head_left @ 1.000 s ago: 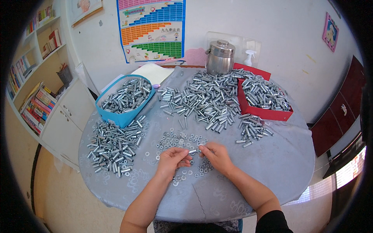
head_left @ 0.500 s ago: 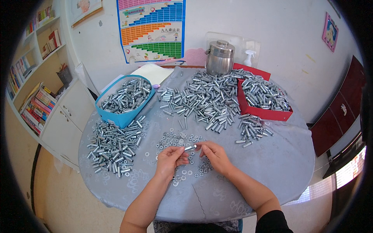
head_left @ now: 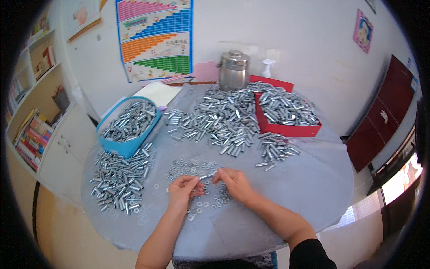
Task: The person sits at a table and repeatedly picks up metal bolts and washers. They thread the washers onto the bolts by hand and place the assembled units into a red box. The process is repetitive and involves handling small hardware components one at a time.
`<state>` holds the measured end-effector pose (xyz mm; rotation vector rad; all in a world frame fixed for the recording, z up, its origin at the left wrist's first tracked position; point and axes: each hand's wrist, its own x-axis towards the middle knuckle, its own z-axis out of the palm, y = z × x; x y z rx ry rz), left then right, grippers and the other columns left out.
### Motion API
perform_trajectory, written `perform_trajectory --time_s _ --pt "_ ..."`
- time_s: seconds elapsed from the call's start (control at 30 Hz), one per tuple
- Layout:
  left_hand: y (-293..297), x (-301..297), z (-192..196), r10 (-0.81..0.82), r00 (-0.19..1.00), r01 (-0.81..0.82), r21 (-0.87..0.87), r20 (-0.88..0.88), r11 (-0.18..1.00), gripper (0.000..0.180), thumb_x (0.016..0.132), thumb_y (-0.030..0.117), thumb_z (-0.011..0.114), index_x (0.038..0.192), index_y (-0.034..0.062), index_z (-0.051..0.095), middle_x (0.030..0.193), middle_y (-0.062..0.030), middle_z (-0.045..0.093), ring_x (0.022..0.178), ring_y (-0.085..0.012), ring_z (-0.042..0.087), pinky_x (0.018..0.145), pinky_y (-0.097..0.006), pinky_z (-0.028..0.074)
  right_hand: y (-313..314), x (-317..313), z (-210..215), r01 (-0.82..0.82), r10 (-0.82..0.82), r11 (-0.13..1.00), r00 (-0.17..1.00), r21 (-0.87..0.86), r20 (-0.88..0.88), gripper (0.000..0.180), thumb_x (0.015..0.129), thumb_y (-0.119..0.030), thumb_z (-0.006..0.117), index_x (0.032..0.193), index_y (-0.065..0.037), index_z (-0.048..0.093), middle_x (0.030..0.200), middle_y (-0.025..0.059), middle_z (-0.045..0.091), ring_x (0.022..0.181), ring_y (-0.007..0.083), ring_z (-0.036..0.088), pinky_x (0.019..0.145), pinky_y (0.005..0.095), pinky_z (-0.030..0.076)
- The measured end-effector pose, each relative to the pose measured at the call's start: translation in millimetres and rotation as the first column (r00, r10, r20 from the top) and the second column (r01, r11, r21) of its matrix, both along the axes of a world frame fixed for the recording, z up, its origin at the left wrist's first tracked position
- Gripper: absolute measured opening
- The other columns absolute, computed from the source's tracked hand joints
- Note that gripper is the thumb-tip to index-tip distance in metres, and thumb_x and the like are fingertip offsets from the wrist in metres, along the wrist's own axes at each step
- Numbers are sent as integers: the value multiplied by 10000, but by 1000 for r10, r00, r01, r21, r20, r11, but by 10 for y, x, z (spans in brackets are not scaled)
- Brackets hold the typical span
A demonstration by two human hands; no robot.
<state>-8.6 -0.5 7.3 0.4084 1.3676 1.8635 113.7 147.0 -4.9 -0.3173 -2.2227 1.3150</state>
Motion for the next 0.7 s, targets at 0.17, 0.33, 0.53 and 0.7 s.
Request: perform_trajectory --time_s 0.17,0.33,0.53,0.7 --pt "12 11 -63 -27 991 33 41 -133 999 115 805 67 607 859 -28 569 754 -128 625 628 -161 610 547 -273 540 -188 -56 125 -65 61 997 993 -38 -104 215 836 -133 548 1018 -22 574 942 125 594 826 245 582 743 317 450" --pt "26 65 -36 -16 987 28 73 -159 997 119 830 87 571 915 4 572 781 -121 622 632 -157 603 555 -288 538 -161 -41 148 -36 56 963 996 268 -66 216 821 -108 570 1027 -43 573 966 119 595 849 239 581 711 300 465" --pt "-7 16 28 23 994 -19 37 -109 999 167 848 104 549 981 5 555 803 -127 625 641 -155 594 559 -291 543 270 336 93 442 -400 837 897 323 -190 198 778 -97 602 969 -49 576 878 108 597 789 240 580 679 320 458" --pt "8 -1 -39 4 997 -1 35 -81 999 174 848 130 556 979 15 561 807 -118 626 639 -146 584 549 -291 537 1002 1010 -208 839 -783 532 539 115 -311 131 762 -38 571 892 -27 564 830 97 586 725 205 554 639 292 436"
